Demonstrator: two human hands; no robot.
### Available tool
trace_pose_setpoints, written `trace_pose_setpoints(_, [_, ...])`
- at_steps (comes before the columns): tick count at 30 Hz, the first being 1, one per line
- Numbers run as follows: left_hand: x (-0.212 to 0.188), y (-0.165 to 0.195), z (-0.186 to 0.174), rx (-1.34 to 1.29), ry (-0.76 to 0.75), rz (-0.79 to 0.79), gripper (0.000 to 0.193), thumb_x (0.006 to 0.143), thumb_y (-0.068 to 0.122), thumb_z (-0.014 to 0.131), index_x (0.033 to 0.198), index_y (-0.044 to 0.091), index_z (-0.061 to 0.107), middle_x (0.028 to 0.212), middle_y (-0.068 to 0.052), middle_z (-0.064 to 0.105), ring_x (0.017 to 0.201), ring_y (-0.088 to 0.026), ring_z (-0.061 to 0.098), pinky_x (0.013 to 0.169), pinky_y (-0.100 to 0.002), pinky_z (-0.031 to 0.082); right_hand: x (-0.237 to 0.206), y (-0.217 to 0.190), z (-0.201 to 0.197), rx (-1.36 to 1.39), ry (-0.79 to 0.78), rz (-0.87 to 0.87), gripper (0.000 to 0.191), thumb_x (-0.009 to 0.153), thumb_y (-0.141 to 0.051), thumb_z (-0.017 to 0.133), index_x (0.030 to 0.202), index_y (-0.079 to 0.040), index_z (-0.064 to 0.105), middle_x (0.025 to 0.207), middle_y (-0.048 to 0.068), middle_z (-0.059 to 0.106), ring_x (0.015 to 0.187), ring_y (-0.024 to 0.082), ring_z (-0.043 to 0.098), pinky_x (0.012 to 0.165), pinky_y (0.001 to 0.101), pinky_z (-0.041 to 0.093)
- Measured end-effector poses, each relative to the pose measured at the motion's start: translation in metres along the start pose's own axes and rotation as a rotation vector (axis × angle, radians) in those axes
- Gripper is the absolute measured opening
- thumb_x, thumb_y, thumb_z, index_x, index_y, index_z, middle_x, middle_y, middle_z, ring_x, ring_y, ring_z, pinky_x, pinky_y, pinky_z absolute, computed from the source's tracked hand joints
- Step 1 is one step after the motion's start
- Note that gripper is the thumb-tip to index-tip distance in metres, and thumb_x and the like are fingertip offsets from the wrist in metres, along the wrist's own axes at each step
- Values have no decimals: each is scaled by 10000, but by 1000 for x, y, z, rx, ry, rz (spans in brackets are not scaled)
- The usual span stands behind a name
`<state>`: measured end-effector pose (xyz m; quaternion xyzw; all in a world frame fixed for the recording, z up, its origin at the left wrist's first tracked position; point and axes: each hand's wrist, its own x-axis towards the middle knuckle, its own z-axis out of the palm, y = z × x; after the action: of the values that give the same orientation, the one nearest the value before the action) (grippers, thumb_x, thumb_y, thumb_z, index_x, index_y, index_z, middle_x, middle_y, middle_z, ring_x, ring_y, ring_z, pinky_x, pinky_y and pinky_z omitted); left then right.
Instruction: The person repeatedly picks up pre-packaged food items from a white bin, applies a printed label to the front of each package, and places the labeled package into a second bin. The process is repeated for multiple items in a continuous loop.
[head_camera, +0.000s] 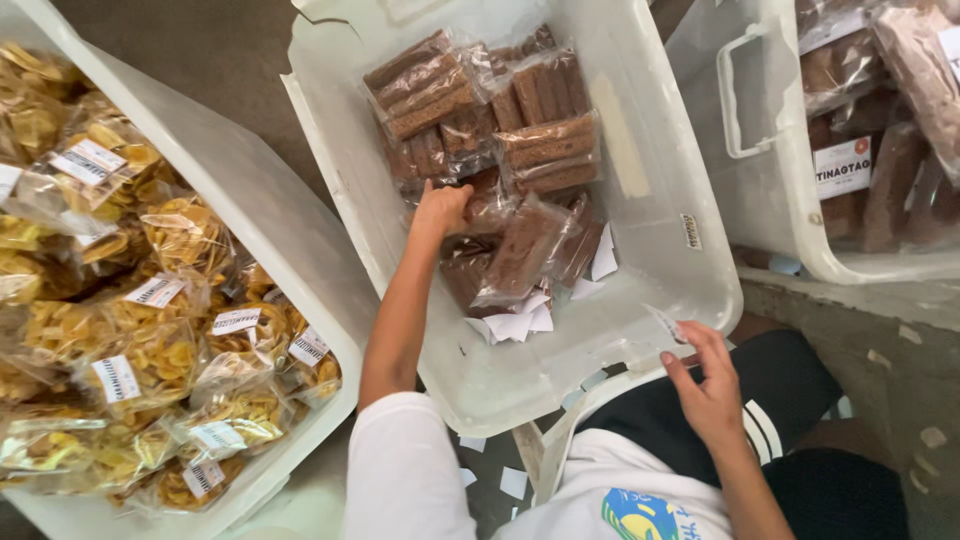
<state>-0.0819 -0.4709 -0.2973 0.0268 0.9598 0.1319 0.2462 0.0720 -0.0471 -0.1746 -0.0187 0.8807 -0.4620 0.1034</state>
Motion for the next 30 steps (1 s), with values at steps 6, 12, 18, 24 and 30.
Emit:
trace_pose_setpoints(6, [-89,35,-48,-780,372,170,543,775,230,866,1237,129,597,1068,-76,749,1027,-259,718,1028,-511,493,-12,6,-15,198,43,-28,324,921,-65,707,1241,-42,656,1374,90,586,1001,154,604,864,270,515])
trace_pose_setpoints(12, [-74,150,21,-1700,209,121,671,811,144,859,1389,35,536,1262,-89,667,1138,-199,650,998,-355,540,-7,-21,-45,460,125,-134,174,975,-108,670,1136,-43,685,1444,75,515,1266,170,515,1062,294,422])
trace_pose_setpoints(18, [-63,264,67,-2000,-17,279,611,954,150,683,1514,49,458,1351,-94,626,1210,-189,608,1025,-334,505,8,-22,-79,81,251,-208,132,932,-176,733,912,-50,700,1624,129,436,1535,355,289,1239,458,211])
trace_pose_setpoints(24, [-98,303,46,-1970,33,291,687,972,206,661,1576,75,360,1419,-92,592,1246,-177,596,1037,-332,495,-1,-5,-74,67,301,-151,174,921,-206,752,868,-48,701,1653,145,411,1580,402,211,1250,493,163])
trace_pose_setpoints(30, [-125,312,25,-1663,185,487,793,806,80,854,1476,-15,440,1275,-132,646,1140,-211,650,986,-355,543,-5,-31,-73,-254,367,-91,279,877,-282,804,819,-41,676,1500,155,533,1388,348,440,1142,498,296])
